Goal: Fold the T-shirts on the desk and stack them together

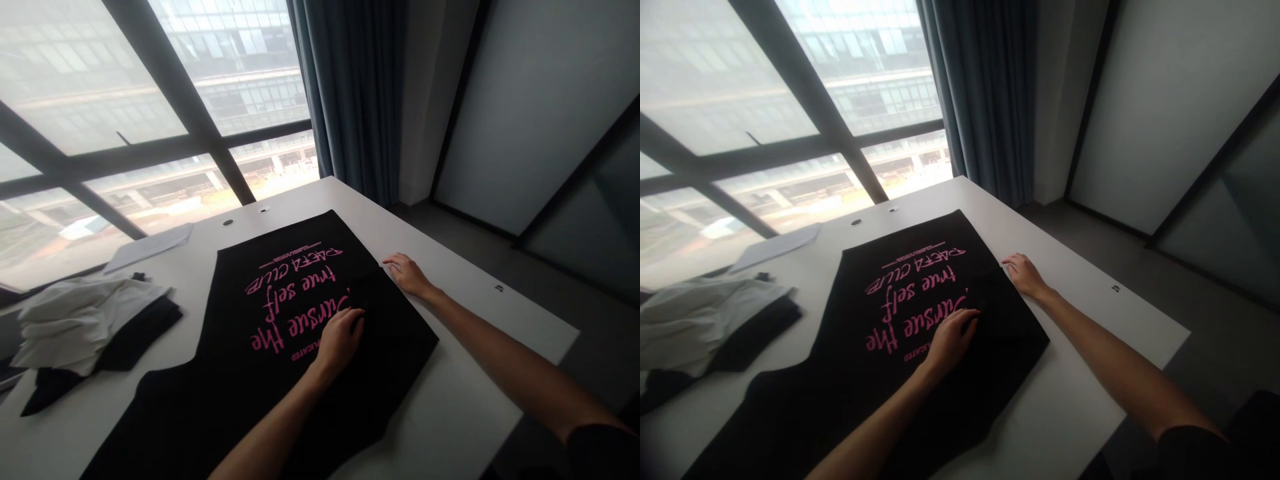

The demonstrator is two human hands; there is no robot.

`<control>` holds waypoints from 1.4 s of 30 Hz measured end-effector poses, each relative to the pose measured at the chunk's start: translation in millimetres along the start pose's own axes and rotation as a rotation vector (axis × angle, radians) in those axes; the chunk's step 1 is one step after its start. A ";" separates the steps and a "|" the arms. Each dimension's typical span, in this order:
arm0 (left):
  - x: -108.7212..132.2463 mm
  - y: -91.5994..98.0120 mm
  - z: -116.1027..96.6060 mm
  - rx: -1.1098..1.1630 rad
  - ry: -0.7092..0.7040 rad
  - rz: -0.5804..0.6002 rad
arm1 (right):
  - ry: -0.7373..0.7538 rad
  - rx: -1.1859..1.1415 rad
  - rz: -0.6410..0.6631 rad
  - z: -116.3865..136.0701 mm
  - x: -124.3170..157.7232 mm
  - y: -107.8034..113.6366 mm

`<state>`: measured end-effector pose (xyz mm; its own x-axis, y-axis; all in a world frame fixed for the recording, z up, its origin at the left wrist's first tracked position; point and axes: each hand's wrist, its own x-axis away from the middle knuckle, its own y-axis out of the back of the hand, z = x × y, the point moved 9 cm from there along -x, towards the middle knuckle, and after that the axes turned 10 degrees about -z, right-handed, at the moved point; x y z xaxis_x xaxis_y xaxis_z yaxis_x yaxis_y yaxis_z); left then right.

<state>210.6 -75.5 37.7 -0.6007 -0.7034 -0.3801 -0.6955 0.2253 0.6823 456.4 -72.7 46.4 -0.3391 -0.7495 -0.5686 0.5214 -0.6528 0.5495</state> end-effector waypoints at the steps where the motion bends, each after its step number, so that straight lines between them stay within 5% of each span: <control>1: 0.3 -0.2 -1.3 -0.014 -0.015 0.005 | 0.031 -0.009 0.038 6.7 -4.8 -5.4; 6: 0.9 -1.3 -1.8 -0.063 -0.025 0.017 | 0.068 0.055 0.345 24.8 -25.2 -49.0; 9: 0.4 2.5 -3.5 -0.033 -0.041 -0.012 | 0.009 0.105 0.414 19.6 -33.5 -59.8; 17: 0.6 21.1 -12.1 -0.232 -0.095 -0.102 | 0.027 0.012 0.280 11.0 -30.1 -50.1; 22: 2.3 25.6 -21.2 -0.291 -0.150 -0.149 | -0.011 0.009 0.024 -7.0 -26.8 -24.2; 28: -1.6 21.8 -22.0 -0.214 -0.144 -0.081 | 0.047 0.046 0.228 -16.0 -10.4 -40.0; 31: -10.0 18.6 -32.9 -0.235 -0.158 -0.033 | 0.022 0.032 0.205 -20.2 -11.4 -39.1; 37: -55.4 -21.4 -60.3 -0.207 -0.257 0.021 | -0.038 -0.092 0.119 -28.2 -19.2 -31.7; 42: -82.5 -71.4 -42.1 -0.287 -0.215 0.068 | -0.123 -0.202 -0.012 -37.5 -21.1 -18.9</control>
<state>326.4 -61.9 46.5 -0.7321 -0.5284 -0.4298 -0.5304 0.0464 0.8465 483.0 -40.5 25.1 -0.4323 -0.7577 -0.4889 0.6588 -0.6356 0.4025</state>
